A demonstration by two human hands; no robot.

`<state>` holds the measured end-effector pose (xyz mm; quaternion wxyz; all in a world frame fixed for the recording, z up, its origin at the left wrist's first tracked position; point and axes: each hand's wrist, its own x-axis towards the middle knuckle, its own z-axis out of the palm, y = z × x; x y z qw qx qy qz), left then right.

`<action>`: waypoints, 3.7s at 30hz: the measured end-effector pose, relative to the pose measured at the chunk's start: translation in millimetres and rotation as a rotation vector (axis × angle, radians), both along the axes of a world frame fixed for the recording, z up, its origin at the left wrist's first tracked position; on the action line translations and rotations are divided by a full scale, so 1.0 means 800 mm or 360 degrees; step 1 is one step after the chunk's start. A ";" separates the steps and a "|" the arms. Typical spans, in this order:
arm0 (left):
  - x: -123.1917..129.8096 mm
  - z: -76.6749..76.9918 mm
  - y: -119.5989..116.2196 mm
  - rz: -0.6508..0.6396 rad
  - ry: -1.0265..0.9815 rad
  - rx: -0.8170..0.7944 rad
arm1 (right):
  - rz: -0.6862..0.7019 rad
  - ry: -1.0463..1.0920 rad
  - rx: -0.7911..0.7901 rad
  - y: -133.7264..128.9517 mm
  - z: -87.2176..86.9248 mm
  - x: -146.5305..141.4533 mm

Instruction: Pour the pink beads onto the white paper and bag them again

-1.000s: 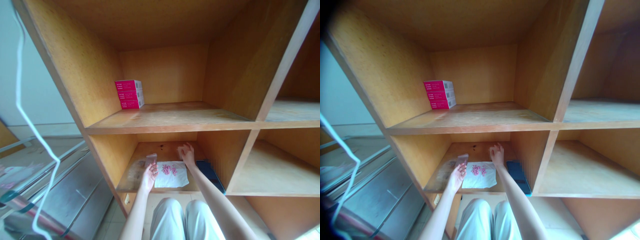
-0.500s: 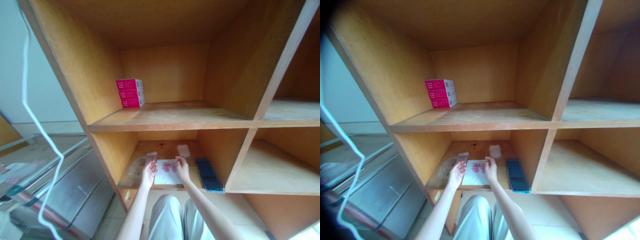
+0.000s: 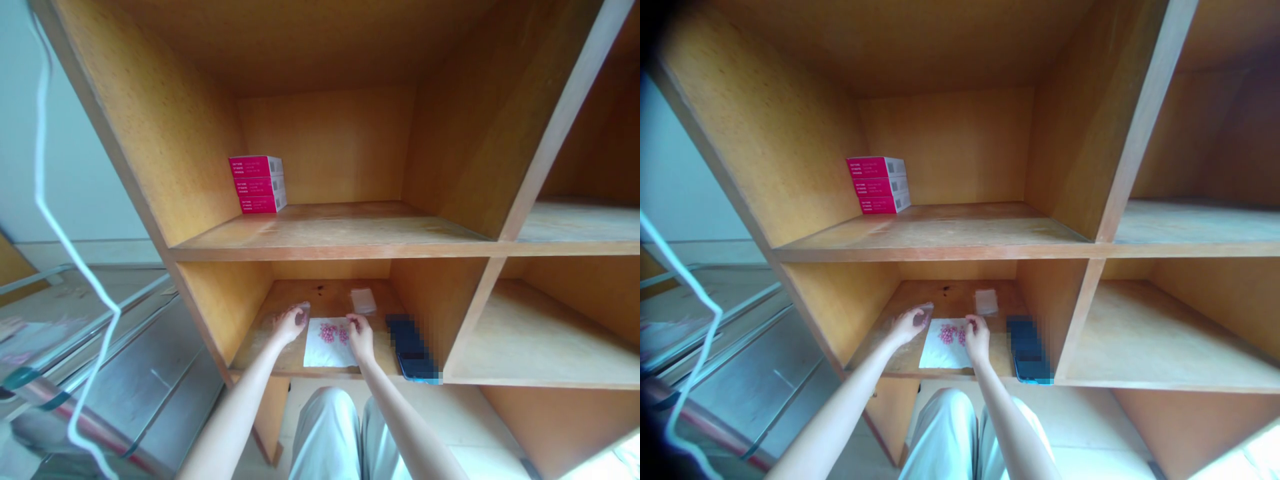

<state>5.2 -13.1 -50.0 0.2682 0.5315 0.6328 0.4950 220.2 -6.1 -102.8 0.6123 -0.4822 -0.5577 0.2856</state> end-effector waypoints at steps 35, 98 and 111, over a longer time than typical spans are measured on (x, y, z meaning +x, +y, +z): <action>-0.018 0.014 0.011 0.0127 -0.0355 0.0248 | -0.0039 0.0002 0.0000 -0.006 0.010 0.001; 0.036 0.012 -0.072 0.0118 -0.0961 0.0084 | 0.0873 0.0250 -0.0646 -0.027 0.091 -0.054; 0.052 0.035 -0.063 -0.0131 -0.0408 0.0128 | 0.0982 0.0209 -0.0693 -0.030 0.105 -0.056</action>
